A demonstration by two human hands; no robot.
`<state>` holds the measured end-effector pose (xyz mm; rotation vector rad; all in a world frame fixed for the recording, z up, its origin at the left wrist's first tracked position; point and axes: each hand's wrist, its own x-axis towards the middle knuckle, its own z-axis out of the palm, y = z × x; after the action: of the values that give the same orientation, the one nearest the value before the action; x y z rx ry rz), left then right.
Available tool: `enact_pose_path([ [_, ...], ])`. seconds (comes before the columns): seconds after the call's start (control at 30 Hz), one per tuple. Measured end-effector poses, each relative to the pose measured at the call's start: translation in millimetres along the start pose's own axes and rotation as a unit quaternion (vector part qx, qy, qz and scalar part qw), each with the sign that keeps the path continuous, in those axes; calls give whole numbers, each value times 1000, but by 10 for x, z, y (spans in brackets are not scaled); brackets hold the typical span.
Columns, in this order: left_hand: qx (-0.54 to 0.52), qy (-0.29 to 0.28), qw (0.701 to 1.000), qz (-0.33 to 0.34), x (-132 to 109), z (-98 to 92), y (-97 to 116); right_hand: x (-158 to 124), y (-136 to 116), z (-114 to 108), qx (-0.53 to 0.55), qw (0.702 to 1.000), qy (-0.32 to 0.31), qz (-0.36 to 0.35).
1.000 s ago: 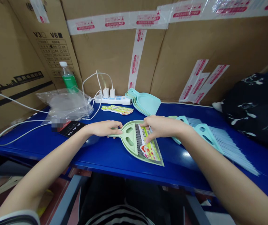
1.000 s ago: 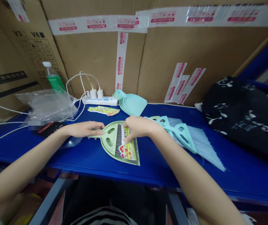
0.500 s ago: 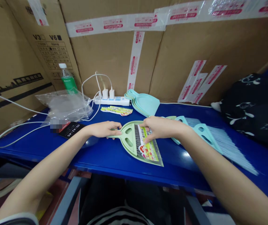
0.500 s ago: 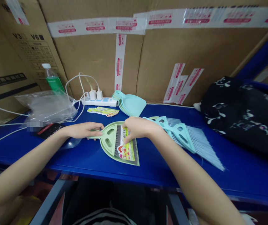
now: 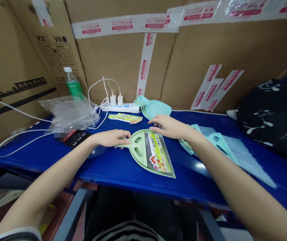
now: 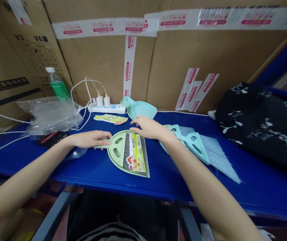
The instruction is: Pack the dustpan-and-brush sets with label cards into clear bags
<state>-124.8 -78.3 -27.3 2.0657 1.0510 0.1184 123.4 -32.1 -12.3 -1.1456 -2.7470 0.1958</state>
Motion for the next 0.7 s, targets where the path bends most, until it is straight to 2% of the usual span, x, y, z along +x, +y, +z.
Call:
enact_pose_path([
  [0.23, 0, 1, 1000, 0, -12, -3, 11, 111, -60, 168, -4, 999, -32, 2],
  [0.53, 48, 19, 999, 15, -10, 0, 20, 127, -116, 236, -27, 997, -53, 57],
  [0.7, 76, 25, 997, 16, -28, 5, 43, 126, -117, 243, -3, 996, -72, 52],
])
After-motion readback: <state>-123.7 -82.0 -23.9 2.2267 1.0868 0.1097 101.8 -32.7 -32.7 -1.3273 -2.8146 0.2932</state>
